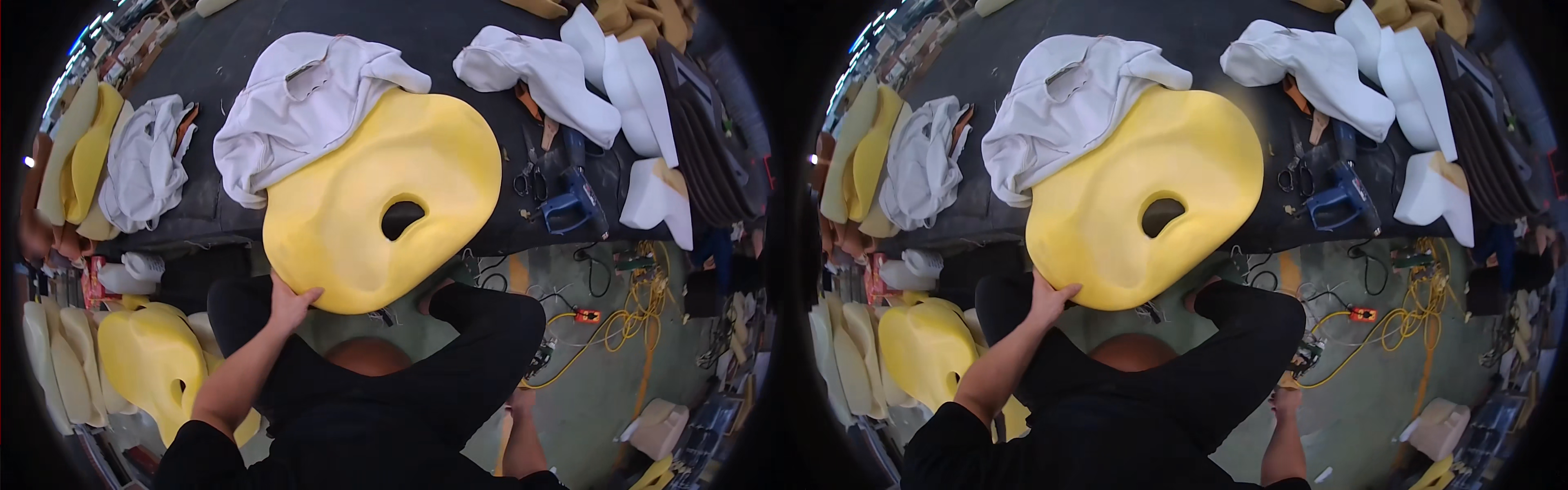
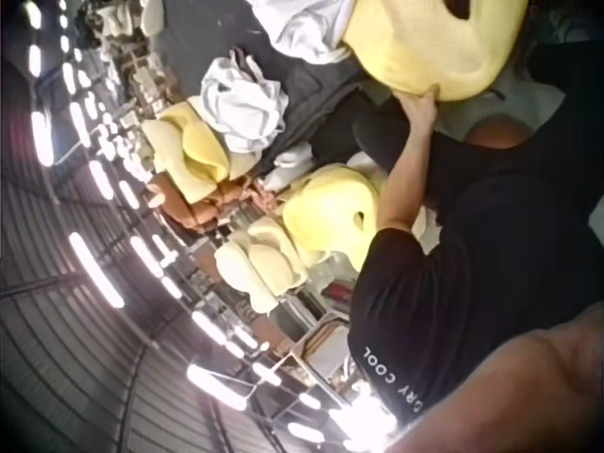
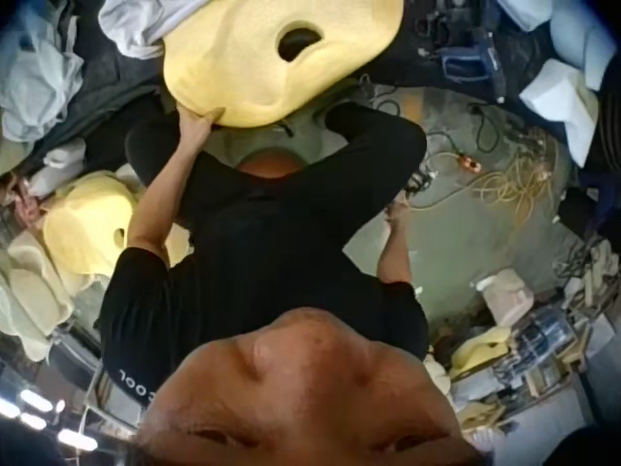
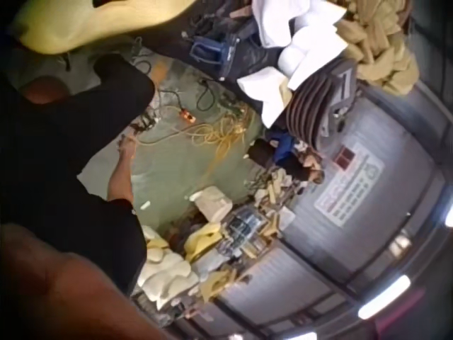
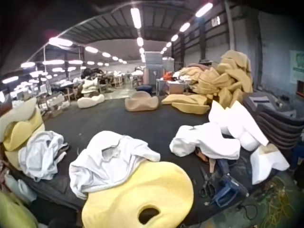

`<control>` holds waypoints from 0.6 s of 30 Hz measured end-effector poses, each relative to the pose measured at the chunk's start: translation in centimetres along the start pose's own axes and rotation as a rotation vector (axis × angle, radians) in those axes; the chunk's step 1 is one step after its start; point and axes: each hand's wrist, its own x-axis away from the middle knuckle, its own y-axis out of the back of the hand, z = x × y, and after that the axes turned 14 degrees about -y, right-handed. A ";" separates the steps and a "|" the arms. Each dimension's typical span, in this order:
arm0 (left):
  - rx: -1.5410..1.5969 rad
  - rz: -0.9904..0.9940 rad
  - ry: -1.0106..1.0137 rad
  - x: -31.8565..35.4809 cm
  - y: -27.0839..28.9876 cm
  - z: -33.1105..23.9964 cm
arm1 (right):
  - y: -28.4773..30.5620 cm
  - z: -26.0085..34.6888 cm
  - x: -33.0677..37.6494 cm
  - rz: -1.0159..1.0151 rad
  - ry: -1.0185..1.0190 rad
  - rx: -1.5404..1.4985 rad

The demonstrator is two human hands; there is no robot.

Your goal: Applying adhesive and fitting a leather cover onto a foam seat cushion, followed by trimming excess fabric.

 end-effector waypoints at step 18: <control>0.186 0.033 0.015 -4.7 7.5 0.3 | -20.7 32.9 31.0 -0.072 1.449 1.091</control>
